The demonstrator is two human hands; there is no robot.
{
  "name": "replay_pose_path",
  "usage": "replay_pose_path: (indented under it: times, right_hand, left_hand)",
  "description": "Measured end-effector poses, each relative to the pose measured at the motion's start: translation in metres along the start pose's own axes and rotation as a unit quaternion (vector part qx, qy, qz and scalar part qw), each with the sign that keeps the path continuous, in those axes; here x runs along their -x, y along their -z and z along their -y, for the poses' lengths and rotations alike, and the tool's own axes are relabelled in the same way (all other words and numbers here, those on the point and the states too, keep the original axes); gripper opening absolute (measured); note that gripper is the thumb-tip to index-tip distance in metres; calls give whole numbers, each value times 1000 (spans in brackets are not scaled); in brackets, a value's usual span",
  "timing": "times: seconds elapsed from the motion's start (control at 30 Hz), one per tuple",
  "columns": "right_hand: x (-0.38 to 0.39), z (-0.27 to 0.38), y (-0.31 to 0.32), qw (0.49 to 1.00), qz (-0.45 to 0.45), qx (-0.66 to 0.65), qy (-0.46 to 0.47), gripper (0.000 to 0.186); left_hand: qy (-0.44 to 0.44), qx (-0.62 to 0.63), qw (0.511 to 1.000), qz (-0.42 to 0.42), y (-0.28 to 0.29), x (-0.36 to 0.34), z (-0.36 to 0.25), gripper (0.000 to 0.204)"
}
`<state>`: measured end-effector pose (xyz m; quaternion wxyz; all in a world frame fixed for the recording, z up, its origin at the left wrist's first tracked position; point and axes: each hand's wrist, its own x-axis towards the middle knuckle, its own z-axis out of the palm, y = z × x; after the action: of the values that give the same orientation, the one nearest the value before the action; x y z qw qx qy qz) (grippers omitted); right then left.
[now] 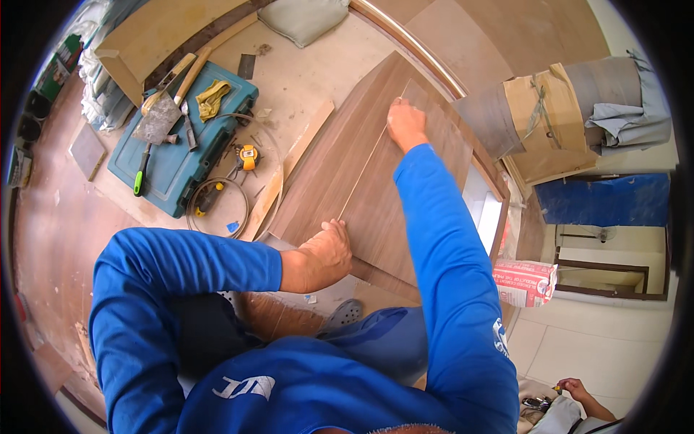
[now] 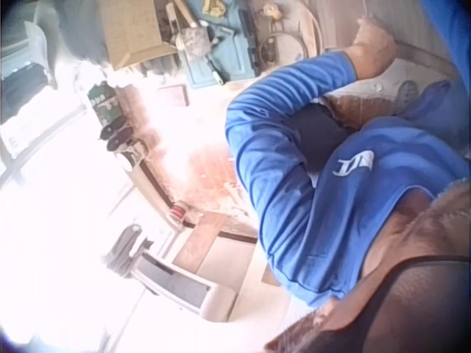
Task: Applying adhesive edging tape to the border of a wooden furniture panel and then checking the fit within a cabinet frame.
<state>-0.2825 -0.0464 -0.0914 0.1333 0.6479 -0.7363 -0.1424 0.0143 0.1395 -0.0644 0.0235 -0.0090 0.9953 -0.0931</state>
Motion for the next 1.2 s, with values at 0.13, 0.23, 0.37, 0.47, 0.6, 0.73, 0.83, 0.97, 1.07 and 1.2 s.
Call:
replay_pose_path:
  times: [0.13, 0.23, 0.37, 0.47, 0.6, 0.73, 0.83, 0.97, 1.07, 1.2]
  right_hand:
    - [4, 2, 0, 999, -32, 18, 18, 47]
    - [-2, -10, -10, 998, -25, 54, -34, 45]
    - [-2, 3, 6, 998, -40, 36, -21, 45]
    - [5, 8, 7, 996, -64, 55, 9, 35]
    - [29, -10, 25, 994, -58, 84, -34, 24]
    - [88, -17, 33, 994, -80, -78, 14, 15]
    - [151, -50, 21, 987, 8, -160, -9, 15]
    - [229, -109, 14, 977, 24, -165, -136, 21]
    - [266, -141, 2, 949, 31, -200, -240, 25]
    - [312, -209, -44, 866, 89, -343, -352, 38]
  left_hand:
    - [-8, 5, 1000, 8, -2, -3, 1, 48]
    - [-14, 2, 1000, 14, 4, -8, 1, 48]
    - [-31, 9, 999, 37, 8, -6, 5, 47]
    - [-11, 0, 999, 34, 7, -6, 0, 47]
    - [-13, -3, 1000, 18, 1, -12, -5, 48]
    - [14, 25, 999, 28, -2, -9, -5, 51]
    - [21, 30, 999, 22, -1, -10, -7, 52]
    - [28, 20, 999, -7, -3, -10, -9, 42]
    - [59, 28, 997, 34, -1, -13, -11, 29]
    - [40, 9, 997, 65, 26, -31, -6, 24]
